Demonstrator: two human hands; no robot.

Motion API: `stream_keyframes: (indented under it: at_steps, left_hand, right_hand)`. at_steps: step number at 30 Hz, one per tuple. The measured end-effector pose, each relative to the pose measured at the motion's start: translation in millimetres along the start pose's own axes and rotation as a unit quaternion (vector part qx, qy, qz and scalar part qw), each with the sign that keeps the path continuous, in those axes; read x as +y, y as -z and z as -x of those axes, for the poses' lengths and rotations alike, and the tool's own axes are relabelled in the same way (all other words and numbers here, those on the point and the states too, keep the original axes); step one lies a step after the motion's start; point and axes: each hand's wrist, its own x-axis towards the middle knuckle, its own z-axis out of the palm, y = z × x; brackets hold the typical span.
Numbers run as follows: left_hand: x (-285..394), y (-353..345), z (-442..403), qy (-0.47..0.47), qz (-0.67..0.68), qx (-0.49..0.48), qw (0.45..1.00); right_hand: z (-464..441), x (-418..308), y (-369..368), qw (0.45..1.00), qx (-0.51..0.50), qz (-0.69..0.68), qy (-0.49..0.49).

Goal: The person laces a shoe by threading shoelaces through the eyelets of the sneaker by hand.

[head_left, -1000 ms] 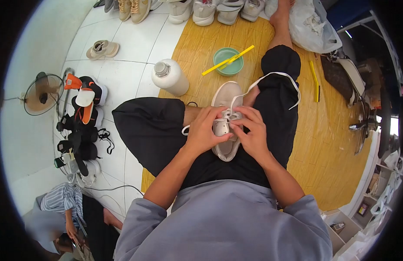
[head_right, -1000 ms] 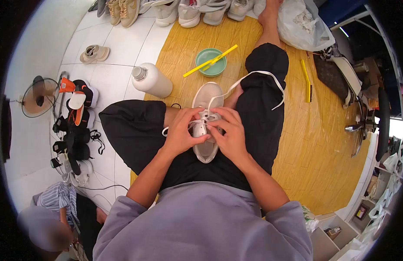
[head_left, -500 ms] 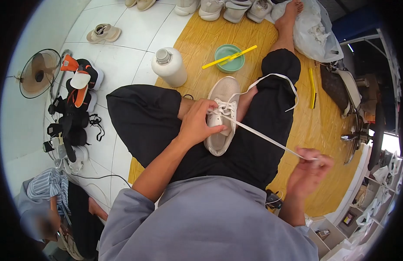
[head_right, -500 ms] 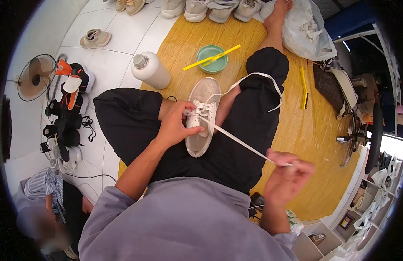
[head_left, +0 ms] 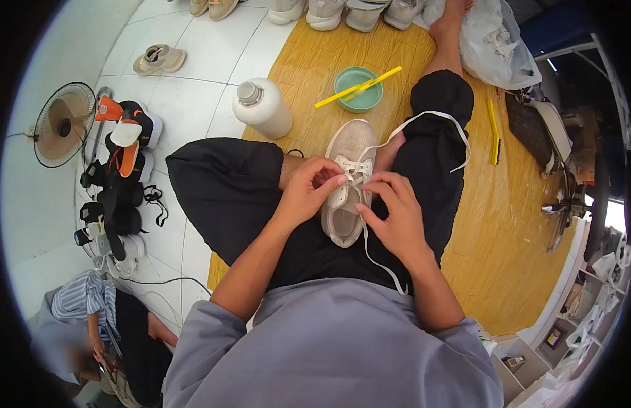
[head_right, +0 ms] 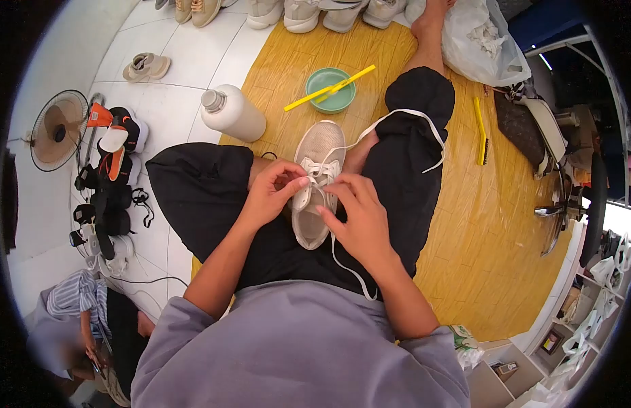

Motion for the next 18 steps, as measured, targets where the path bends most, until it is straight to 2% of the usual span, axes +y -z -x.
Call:
stream_keyframes:
  at_steps: [1,4,6,8,11,14,17,18]
  left_hand:
    - [1,0,0,-0.018,-0.023,0.000,1.000]
    - [-7,5,-2,0.017,0.010,-0.044,0.999]
    - [-7,9,-3,0.094,0.122,-0.072,0.985]
    - [-8,16,-3,0.167,0.251,-0.094,0.949]
    - [-13,22,-4,0.161,0.284,-0.090,0.941]
    - [-14,11,-6,0.146,0.236,-0.035,0.960]
    - [-23,3,-6,0.029,0.143,-0.043,0.988]
    - [-21,-2,-7,0.006,0.130,-0.016,0.991]
  right_hand:
    - [-3,2,-7,1.000,0.002,0.014,-0.003]
    - [-4,4,-21,0.999,0.004,0.041,-0.018]
    - [-3,6,-25,0.999,0.003,0.038,-0.033]
    - [-1,10,-26,0.998,-0.008,0.039,-0.038]
    - [1,11,-29,0.999,-0.006,0.026,-0.048]
    - [1,7,-29,0.999,0.004,0.017,-0.052]
    - [0,5,-31,0.998,0.004,0.031,-0.046]
    - [0,4,-32,0.998,0.002,0.038,-0.043]
